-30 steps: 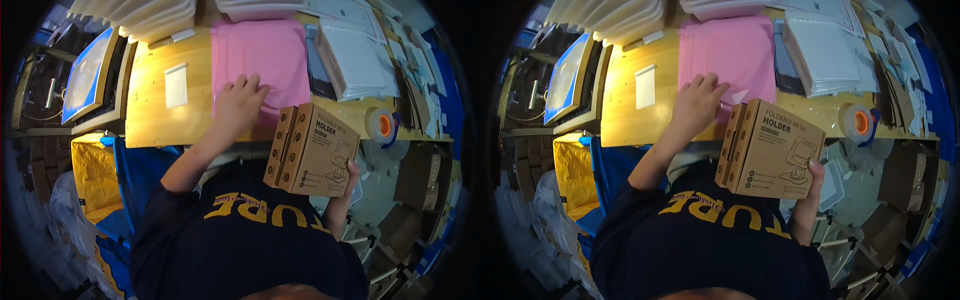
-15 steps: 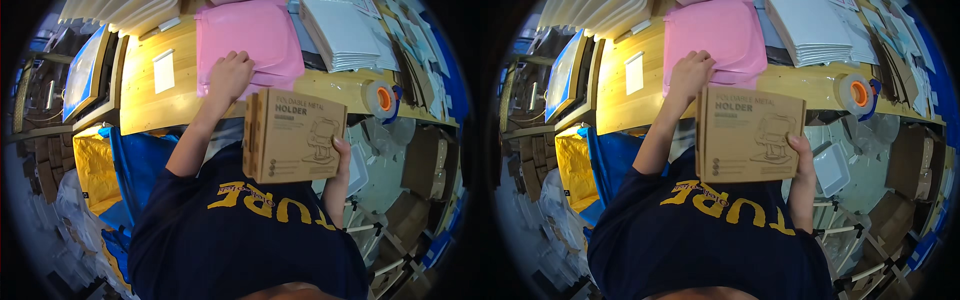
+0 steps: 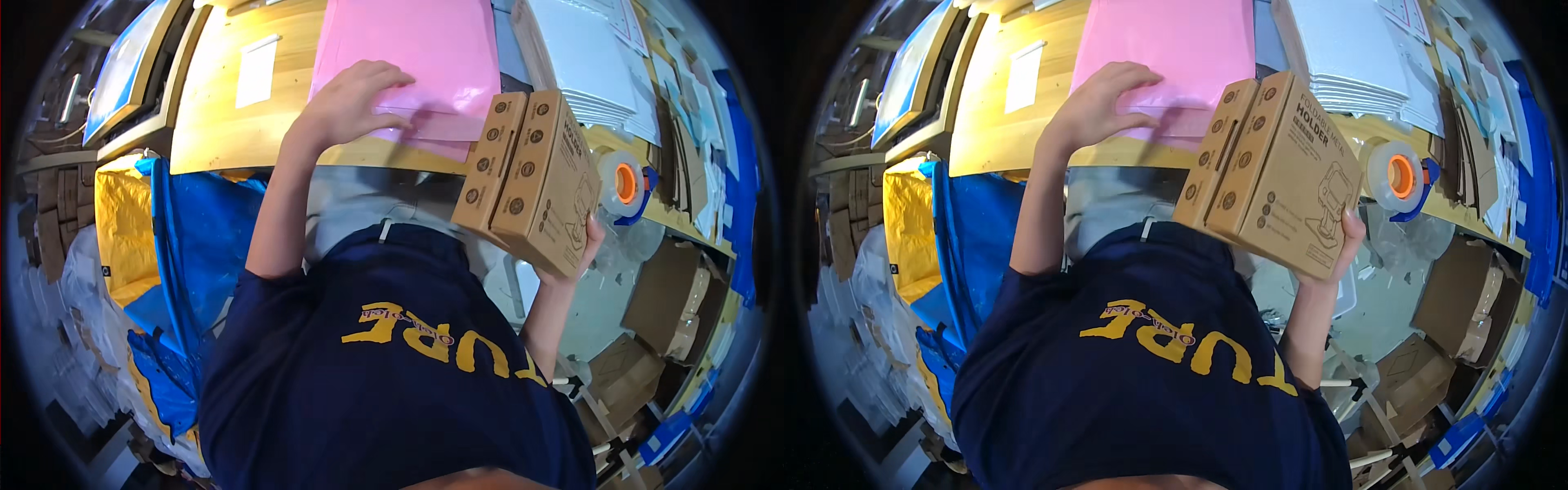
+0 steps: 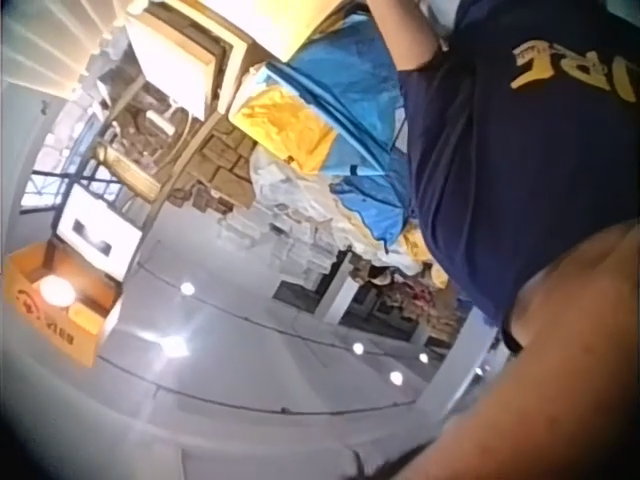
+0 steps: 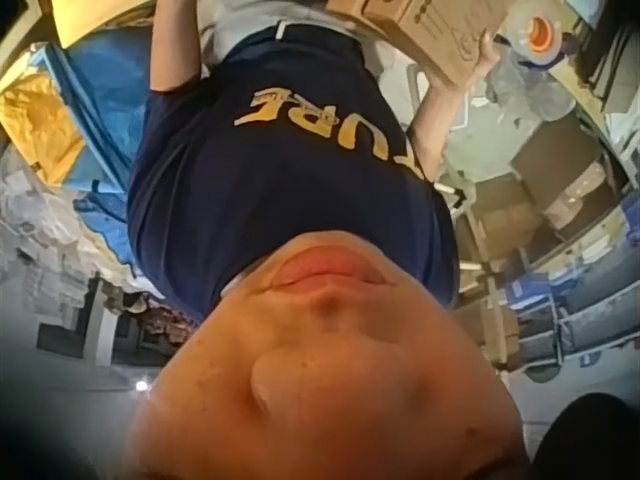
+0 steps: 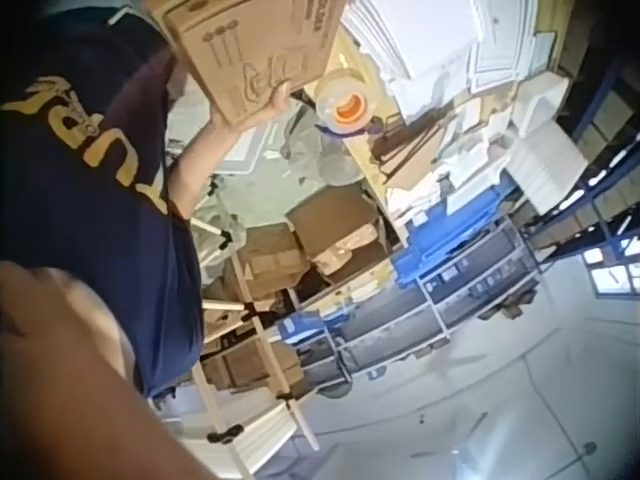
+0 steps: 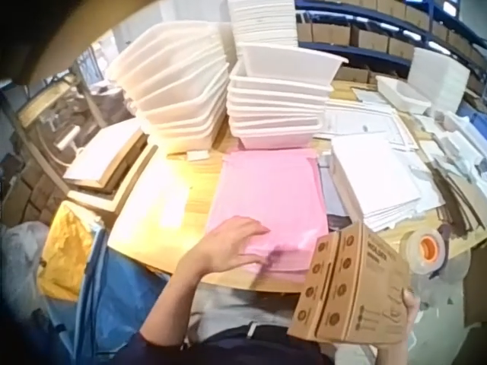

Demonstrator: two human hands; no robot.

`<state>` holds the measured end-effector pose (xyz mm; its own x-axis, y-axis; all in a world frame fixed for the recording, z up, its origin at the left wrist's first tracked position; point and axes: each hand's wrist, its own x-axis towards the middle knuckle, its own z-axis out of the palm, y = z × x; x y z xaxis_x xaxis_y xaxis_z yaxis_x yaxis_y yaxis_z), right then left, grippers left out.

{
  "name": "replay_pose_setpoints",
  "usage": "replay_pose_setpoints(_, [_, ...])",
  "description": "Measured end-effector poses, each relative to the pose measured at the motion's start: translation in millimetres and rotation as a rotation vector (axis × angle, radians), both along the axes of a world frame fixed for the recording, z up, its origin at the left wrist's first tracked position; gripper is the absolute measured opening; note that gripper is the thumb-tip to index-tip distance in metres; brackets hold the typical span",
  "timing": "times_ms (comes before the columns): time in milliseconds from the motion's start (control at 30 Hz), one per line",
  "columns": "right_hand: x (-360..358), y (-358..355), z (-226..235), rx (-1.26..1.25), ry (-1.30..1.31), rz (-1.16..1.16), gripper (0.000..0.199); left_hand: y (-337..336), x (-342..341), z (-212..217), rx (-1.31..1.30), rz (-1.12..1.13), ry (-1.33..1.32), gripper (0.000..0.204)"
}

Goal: The person packages small cardboard boxes into pink padded mailers, sealing each mailer with a tape dispenser, then applying shipping labels by hand.

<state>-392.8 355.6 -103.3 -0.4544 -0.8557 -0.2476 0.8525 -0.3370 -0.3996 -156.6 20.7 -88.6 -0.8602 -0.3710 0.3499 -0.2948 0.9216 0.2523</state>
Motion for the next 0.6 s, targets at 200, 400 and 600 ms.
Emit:
replay_pose_setpoints(200, [5.7,-16.5,10.7,0.23,0.15,0.03,0.059,1.1,5.7,-3.6,0.148,-0.046,0.011,0.02])
replay_pose_setpoints(400, [32.7,-50.7,27.1,0.322,0.282,0.228,0.06,-18.0,8.4,-1.9,0.211,-0.004,-0.035,0.016])
replay_pose_setpoints(600, [65.8,-78.5,26.3,0.479,0.3,0.233,0.061,-23.2,9.1,-3.6,0.24,-0.028,-0.024,0.014])
